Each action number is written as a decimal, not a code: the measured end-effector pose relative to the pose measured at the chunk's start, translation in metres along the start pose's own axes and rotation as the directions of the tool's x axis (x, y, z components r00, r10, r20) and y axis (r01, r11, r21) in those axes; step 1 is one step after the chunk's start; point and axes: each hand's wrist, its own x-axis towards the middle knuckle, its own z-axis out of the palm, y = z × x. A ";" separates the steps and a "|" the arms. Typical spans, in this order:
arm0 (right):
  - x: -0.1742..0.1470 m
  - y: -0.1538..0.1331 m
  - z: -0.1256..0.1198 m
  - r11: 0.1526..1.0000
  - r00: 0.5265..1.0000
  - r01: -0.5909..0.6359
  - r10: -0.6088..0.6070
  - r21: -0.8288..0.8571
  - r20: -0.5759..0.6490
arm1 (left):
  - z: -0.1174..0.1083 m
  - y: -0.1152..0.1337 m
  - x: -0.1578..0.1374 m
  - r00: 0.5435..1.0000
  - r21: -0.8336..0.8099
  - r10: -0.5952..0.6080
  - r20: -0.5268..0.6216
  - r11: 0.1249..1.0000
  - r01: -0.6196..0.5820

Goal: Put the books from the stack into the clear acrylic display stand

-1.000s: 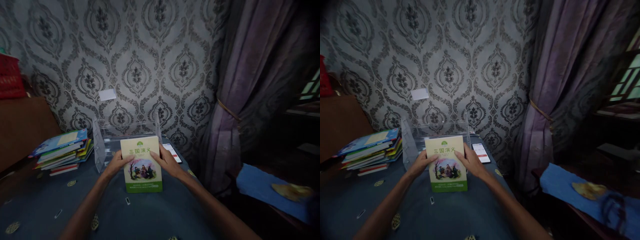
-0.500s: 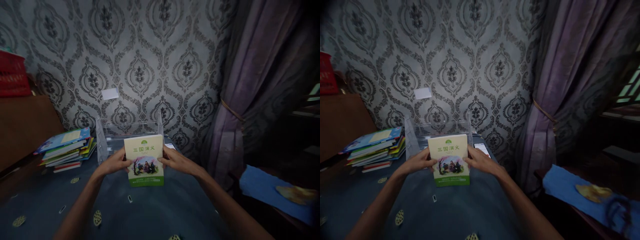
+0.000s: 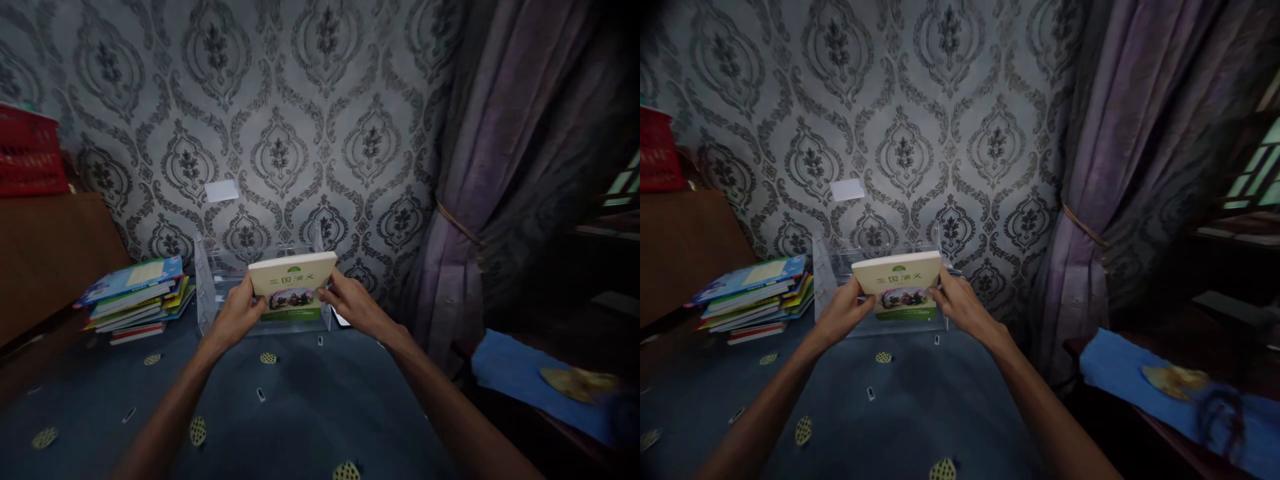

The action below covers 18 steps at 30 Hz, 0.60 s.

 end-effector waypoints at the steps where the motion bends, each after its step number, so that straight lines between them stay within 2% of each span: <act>1: 0.002 -0.001 -0.003 1.000 0.999 0.017 -0.017 -0.007 0.038 | -0.001 0.003 0.001 1.000 0.005 0.018 -0.009 1.000 -0.018; 4: 0.011 -0.005 -0.013 0.997 0.997 0.056 -0.053 -0.045 0.055 | -0.005 0.013 0.009 0.995 0.022 0.087 -0.040 0.996 -0.086; 8: 0.029 -0.007 -0.022 0.992 0.996 0.077 -0.082 -0.101 -0.043 | -0.009 0.024 0.027 0.984 0.094 0.149 -0.097 0.986 -0.140; 12: 0.052 -0.008 -0.032 0.983 0.987 0.094 -0.113 -0.158 -0.118 | -0.014 0.031 0.048 0.958 0.196 0.264 -0.109 0.951 -0.239; 18: 0.086 -0.018 -0.054 0.980 0.955 0.140 -0.170 -0.139 -0.243 | -0.023 0.047 0.090 0.910 0.254 0.383 -0.157 0.907 -0.337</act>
